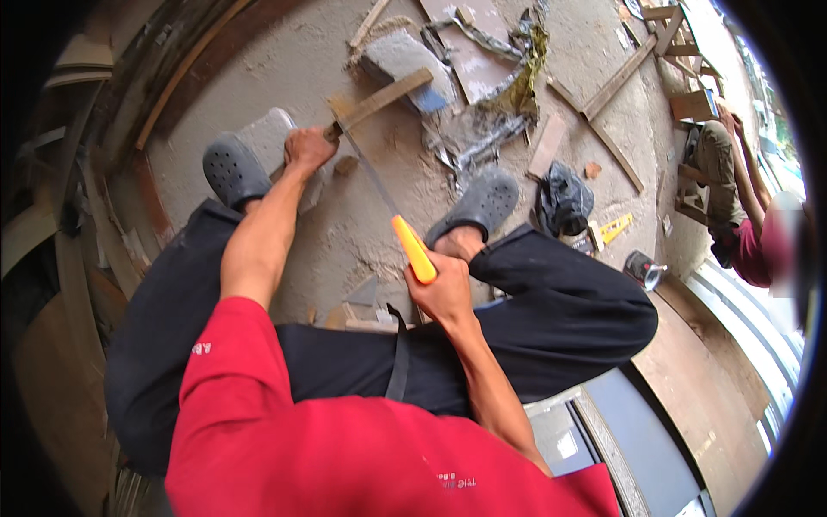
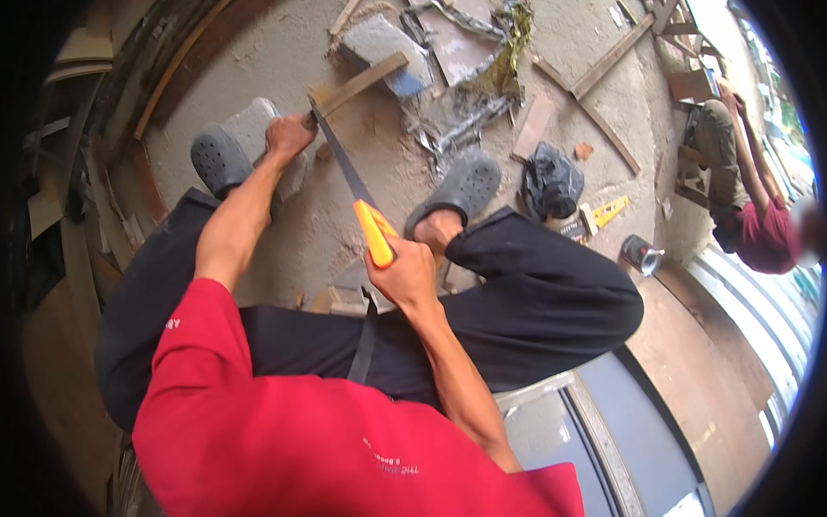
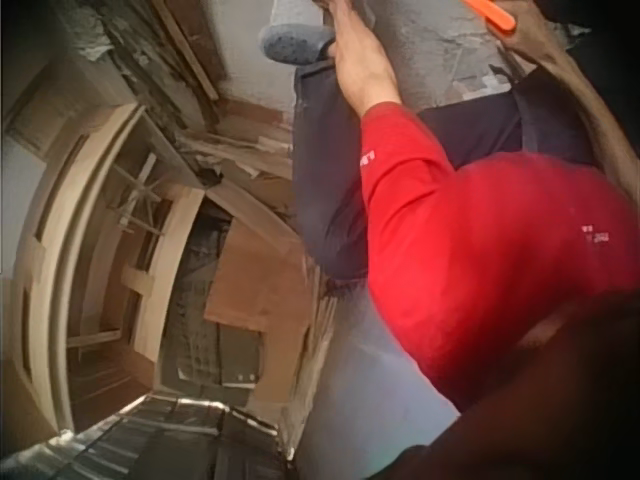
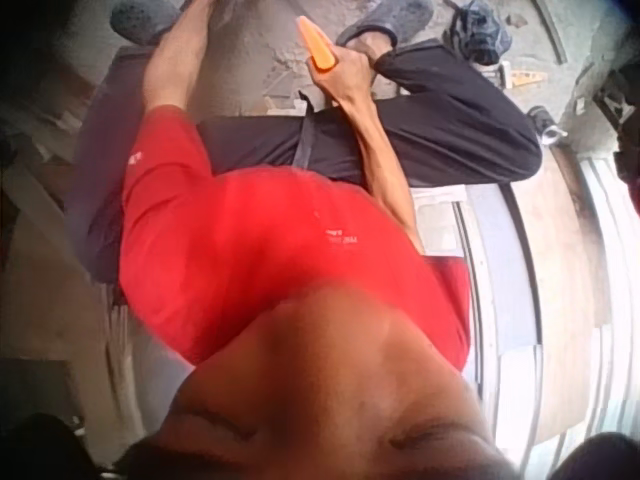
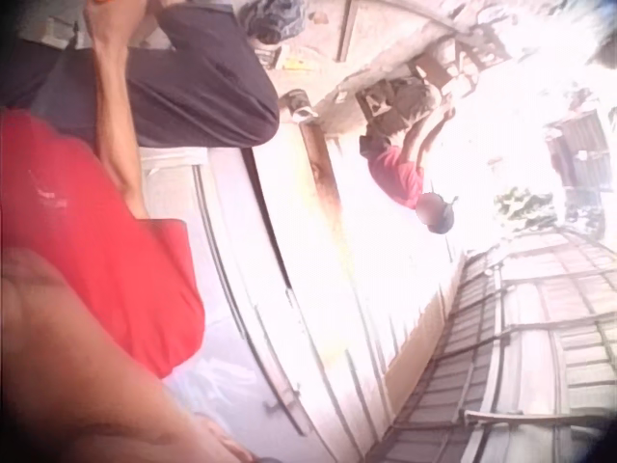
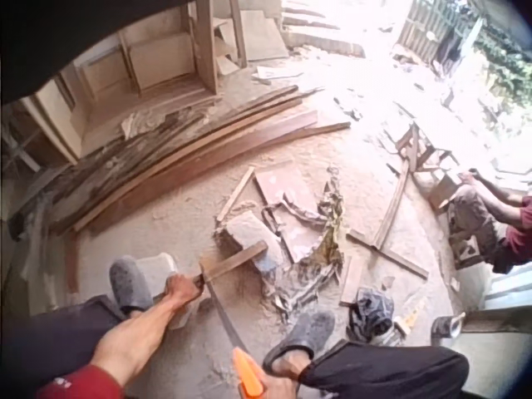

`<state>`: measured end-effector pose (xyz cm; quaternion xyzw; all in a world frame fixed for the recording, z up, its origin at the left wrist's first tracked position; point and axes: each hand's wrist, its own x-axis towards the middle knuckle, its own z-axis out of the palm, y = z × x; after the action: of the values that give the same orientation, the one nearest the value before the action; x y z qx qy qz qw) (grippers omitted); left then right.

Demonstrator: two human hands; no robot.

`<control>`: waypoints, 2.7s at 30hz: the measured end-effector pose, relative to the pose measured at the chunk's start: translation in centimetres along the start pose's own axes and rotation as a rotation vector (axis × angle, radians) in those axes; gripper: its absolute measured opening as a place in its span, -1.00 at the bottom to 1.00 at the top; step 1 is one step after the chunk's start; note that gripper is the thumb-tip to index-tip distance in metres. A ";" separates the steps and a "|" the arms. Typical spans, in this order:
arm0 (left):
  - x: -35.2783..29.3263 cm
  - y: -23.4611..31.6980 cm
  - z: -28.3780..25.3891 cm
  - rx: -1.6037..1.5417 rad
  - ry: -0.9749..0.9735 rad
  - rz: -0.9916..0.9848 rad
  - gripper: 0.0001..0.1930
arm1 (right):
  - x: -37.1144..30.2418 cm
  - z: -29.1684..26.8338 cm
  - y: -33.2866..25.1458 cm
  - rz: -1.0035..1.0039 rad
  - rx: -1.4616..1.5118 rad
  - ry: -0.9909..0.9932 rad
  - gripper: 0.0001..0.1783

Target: The person sits on the floor and uses a hand saw to cut a small piece of wood that is held in place by a concrete block. The person repeatedly saws the wood back and forth.

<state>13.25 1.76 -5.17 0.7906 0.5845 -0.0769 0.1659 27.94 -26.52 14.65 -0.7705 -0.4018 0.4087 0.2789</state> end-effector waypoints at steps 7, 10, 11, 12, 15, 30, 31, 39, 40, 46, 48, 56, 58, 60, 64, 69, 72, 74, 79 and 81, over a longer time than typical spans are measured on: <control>-3.8 -2.6 0.3 -0.013 -0.066 0.128 -0.68 | -2.0 0.9 -4.8 0.049 -0.019 -0.032 -0.80; -4.2 -4.5 -0.4 -0.003 -0.132 0.122 -0.67 | -2.3 2.5 -6.9 0.104 -0.011 -0.035 -0.78; -4.2 -5.2 -0.7 -0.005 -0.138 0.121 -0.67 | -2.4 2.9 -7.5 0.124 -0.018 -0.054 -0.81; -4.3 -5.9 -1.0 -0.016 -0.171 0.103 -0.67 | -2.3 3.7 -8.1 0.143 -0.028 -0.075 -0.83; -4.2 -8.6 -0.9 -0.017 -0.173 0.099 -0.69 | -2.9 6.5 -9.9 0.110 -0.045 -0.055 -0.84; -6.6 -16.6 -1.6 -0.087 -0.182 0.083 -0.72 | -9.0 12.1 -17.2 0.121 -0.073 -0.038 -0.79; -6.8 -16.6 -1.7 -0.107 -0.165 0.101 -0.73 | -9.4 12.5 -17.3 0.113 -0.078 -0.028 -0.79; -9.0 -16.5 -2.3 -0.162 -0.108 0.063 -0.72 | -9.3 10.6 -17.5 0.145 -0.054 -0.098 -0.76; -9.2 -16.3 -2.2 -0.166 -0.122 0.049 -0.72 | -9.2 10.4 -17.1 0.130 -0.070 -0.105 -0.77; -9.4 -14.6 -2.7 -0.151 -0.101 0.075 -0.71 | -10.9 9.6 -13.4 -0.011 -0.095 0.034 -0.80; -9.1 -14.1 -2.6 -0.157 -0.107 0.062 -0.71 | -10.9 9.5 -12.5 -0.047 -0.097 0.042 -0.82; -7.0 -12.8 -1.0 -0.139 -0.036 0.067 -0.71 | -5.4 9.6 -10.5 -0.031 -0.121 0.102 -0.81; -7.2 -13.0 -1.0 -0.130 -0.016 0.093 -0.69 | -5.1 9.2 -10.0 -0.101 -0.115 0.067 -0.83; -7.5 -12.7 -1.1 -0.163 -0.031 0.085 -0.68 | -5.2 9.2 -8.9 -0.079 -0.132 -0.008 -0.78; -7.4 -11.5 -1.1 -0.136 -0.028 0.069 -0.67 | -5.5 9.1 -8.0 -0.075 -0.072 0.138 -0.83; -7.4 -10.3 -0.9 -0.118 -0.020 0.052 -0.64 | -5.7 8.4 -6.6 -0.059 -0.015 0.053 -0.81; -7.4 -9.3 -1.9 -0.144 -0.084 0.001 -0.65 | -4.0 6.3 -8.7 -0.030 -0.031 0.054 -0.76; -7.1 -9.1 -2.4 -0.096 -0.119 0.001 -0.66 | -2.8 5.4 -11.1 0.061 -0.081 -0.076 -0.75; -6.6 -11.5 -0.8 -0.011 -0.194 0.051 -0.68 | -5.4 7.5 -13.5 0.028 -0.154 -0.050 -0.78; -6.6 -12.3 -0.5 -0.010 -0.185 0.064 -0.69 | -8.2 6.7 -15.0 0.106 -0.121 -0.039 -0.79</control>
<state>-0.43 -0.77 -4.74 0.7975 0.5414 -0.1415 0.2255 13.54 -24.95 25.90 -0.7980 -0.3896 0.4130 0.2017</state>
